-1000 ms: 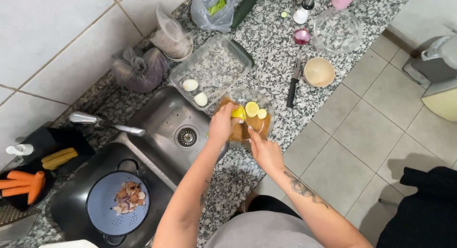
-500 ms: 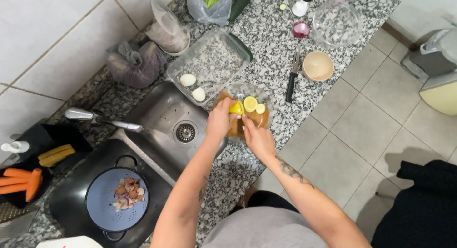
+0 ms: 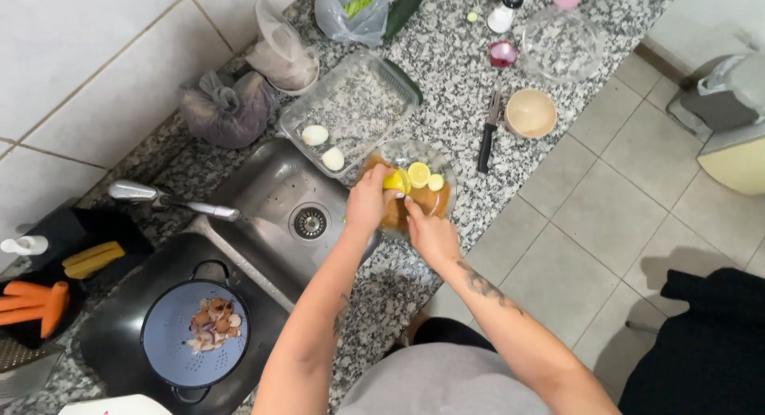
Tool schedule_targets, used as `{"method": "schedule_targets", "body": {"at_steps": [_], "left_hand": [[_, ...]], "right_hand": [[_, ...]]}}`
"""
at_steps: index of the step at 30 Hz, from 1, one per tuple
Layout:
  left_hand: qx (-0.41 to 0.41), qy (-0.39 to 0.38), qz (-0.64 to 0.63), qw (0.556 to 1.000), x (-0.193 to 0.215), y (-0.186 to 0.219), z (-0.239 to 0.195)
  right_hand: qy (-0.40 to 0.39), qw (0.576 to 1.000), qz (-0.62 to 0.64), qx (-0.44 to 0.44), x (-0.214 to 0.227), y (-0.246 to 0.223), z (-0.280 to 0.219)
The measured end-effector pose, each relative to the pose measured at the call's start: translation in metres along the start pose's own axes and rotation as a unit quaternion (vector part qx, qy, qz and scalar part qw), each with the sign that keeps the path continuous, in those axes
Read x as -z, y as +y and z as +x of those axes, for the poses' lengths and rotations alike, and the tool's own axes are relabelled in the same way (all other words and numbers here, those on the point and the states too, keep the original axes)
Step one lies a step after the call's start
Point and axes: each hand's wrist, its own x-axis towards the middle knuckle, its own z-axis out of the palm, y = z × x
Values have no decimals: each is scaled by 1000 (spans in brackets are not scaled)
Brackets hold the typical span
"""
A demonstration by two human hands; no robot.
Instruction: The person slices a lemon into thin rounds on a wooden cutting board using a knife. They then place the lemon slices into bowls of salad on a nearby table.
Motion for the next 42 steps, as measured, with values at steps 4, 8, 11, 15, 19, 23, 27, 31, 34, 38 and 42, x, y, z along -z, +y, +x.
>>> {"method": "schedule_targets", "body": {"at_steps": [4, 8, 11, 15, 19, 23, 27, 31, 34, 38, 42], "left_hand": [[7, -4, -7, 1000, 3, 4, 1], [20, -20, 1, 1000, 0, -1, -5], [10, -15, 1, 1000, 1, 2, -6], [2, -5, 5, 1000, 0, 2, -6], [-8, -9, 7, 1000, -5, 1, -11], [-16, 5, 13, 1000, 0, 6, -4], [-17, 9, 10, 1000, 3, 9, -13], [-16, 8, 16, 1000, -1, 6, -8], [-23, 19, 23, 999, -4, 4, -19], [-23, 5, 12, 1000, 2, 10, -18], [-16, 0, -12, 1000, 3, 12, -19]], "right_hand": [[8, 1000, 19, 8, 18, 1, -25], [-15, 1000, 12, 8, 15, -3, -22], [-7, 1000, 5, 6, 11, 0, -25], [-24, 999, 13, 17, 23, 6, -40], [-7, 1000, -4, 20, 14, 1, -31], [-26, 999, 10, 28, 32, 10, -37], [-40, 998, -22, 33, 35, 2, -46], [-47, 997, -41, 44, 26, 11, -43], [-20, 999, -11, 26, 30, 3, -40], [41, 999, 25, 24, 51, 4, -40], [118, 991, 26, 66, 69, -6, -48]]}}
